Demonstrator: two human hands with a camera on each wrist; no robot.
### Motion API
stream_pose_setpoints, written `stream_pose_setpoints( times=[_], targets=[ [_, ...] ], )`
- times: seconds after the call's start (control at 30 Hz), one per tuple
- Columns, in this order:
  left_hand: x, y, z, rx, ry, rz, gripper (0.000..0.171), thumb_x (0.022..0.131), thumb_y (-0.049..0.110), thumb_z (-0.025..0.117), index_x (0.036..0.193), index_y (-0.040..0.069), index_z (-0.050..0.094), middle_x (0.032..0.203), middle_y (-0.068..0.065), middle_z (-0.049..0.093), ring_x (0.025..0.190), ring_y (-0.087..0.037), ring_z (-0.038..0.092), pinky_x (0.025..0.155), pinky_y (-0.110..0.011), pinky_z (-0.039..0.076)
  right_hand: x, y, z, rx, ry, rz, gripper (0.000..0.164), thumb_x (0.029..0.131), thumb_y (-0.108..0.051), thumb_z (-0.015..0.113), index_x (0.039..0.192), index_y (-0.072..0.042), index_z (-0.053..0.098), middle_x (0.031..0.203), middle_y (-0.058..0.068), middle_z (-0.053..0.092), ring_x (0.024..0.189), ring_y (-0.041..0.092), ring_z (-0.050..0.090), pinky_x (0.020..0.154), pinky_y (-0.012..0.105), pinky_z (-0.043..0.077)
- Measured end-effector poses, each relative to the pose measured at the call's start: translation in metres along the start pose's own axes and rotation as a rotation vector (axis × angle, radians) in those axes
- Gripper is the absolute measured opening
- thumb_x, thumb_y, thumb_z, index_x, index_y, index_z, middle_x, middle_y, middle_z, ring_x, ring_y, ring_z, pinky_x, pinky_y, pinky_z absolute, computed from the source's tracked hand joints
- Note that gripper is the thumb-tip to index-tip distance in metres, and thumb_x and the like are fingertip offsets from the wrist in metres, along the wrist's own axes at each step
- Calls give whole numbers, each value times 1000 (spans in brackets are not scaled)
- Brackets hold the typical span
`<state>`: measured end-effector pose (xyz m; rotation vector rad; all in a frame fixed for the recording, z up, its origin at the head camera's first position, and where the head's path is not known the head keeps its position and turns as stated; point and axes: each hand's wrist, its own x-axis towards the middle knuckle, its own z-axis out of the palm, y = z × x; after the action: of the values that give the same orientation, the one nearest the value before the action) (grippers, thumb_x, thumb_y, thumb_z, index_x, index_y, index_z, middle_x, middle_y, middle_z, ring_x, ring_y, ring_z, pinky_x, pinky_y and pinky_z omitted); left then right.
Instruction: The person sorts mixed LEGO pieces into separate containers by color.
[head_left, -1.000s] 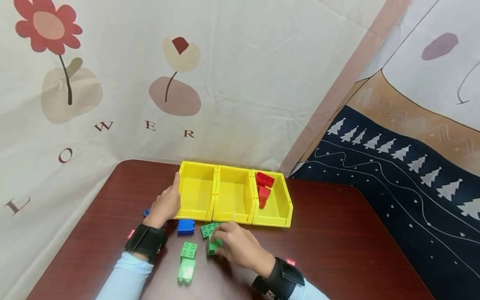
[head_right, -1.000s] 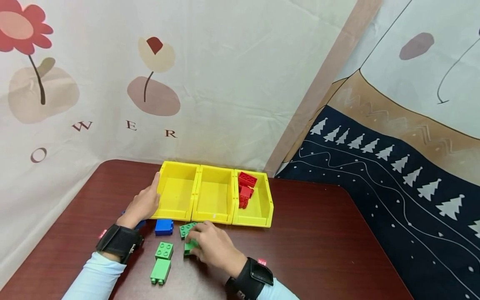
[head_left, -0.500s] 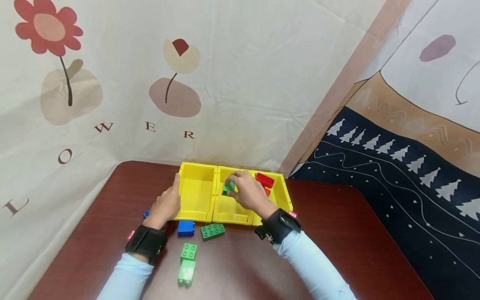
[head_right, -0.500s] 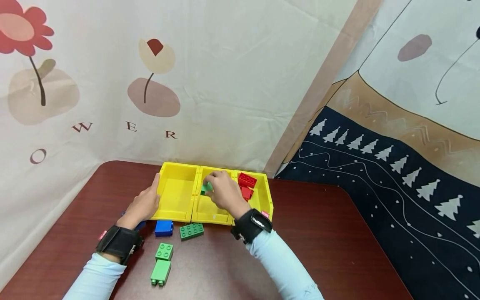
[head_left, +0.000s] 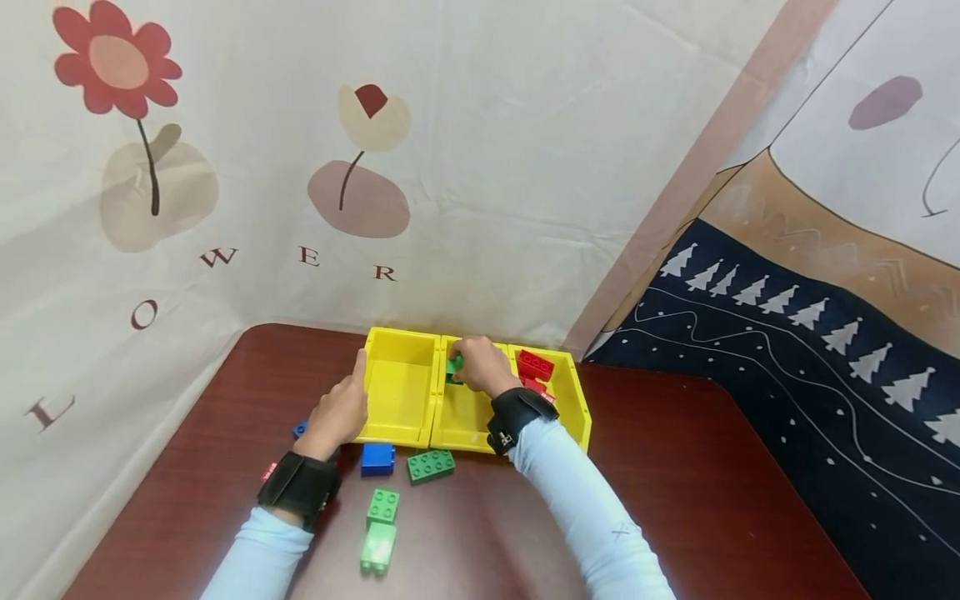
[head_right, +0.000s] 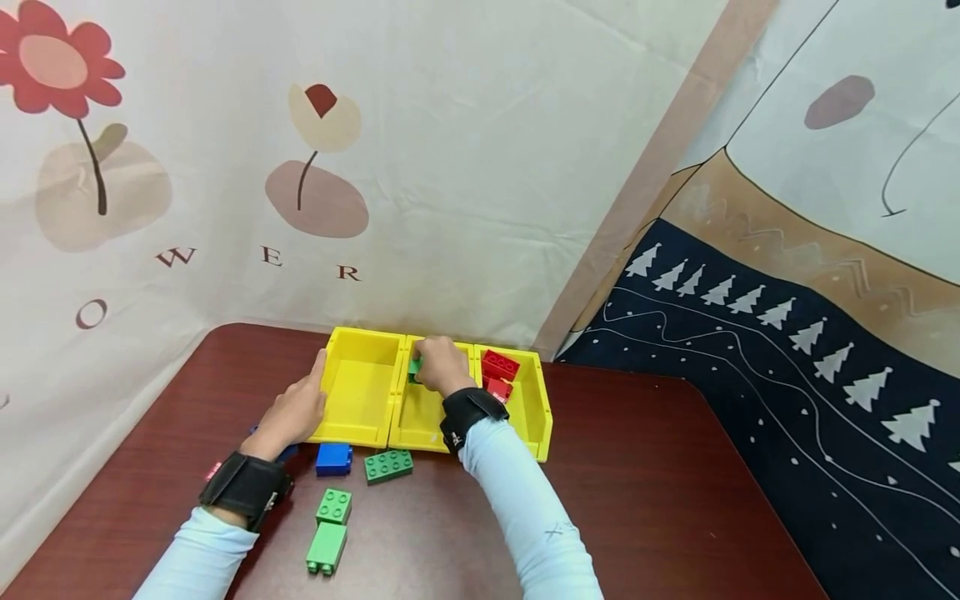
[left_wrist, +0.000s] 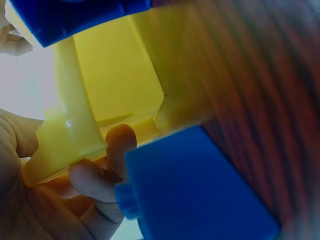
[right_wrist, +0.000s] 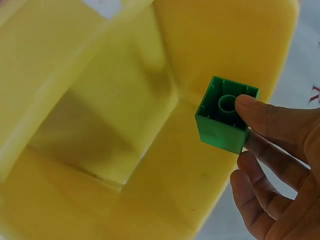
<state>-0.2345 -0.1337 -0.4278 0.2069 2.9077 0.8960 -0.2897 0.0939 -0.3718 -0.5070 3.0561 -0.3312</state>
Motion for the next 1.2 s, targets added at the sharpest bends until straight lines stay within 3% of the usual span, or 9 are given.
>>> stream_pose_setpoints(
  times=[0.47, 0.87, 1.2],
  targets=[
    [-1, 2, 1, 0, -2, -14, 74, 102, 10, 46, 158, 7, -3, 106, -20, 56, 62, -24, 46, 59, -34, 40, 6, 9, 24, -32, -49, 124, 24, 78, -9, 82, 101, -6, 74, 100, 8, 72, 87, 23, 62, 82, 36, 54],
    [-3, 1, -1, -14, 15, -8, 74, 102, 9, 47, 157, 7, -2, 97, -17, 52, 62, -24, 45, 60, -33, 41, 9, 7, 25, -58, -57, 130, 25, 78, -10, 82, 101, -8, 74, 97, 6, 71, 86, 22, 61, 81, 35, 54],
    [-3, 0, -2, -29, 12, -5, 73, 102, 8, 45, 158, 7, -3, 97, -17, 53, 60, -24, 44, 59, -32, 40, -3, 8, 12, 79, -46, 50, 24, 85, -12, 75, 108, -5, 74, 114, 12, 71, 95, 26, 65, 80, 36, 54]
  ],
)
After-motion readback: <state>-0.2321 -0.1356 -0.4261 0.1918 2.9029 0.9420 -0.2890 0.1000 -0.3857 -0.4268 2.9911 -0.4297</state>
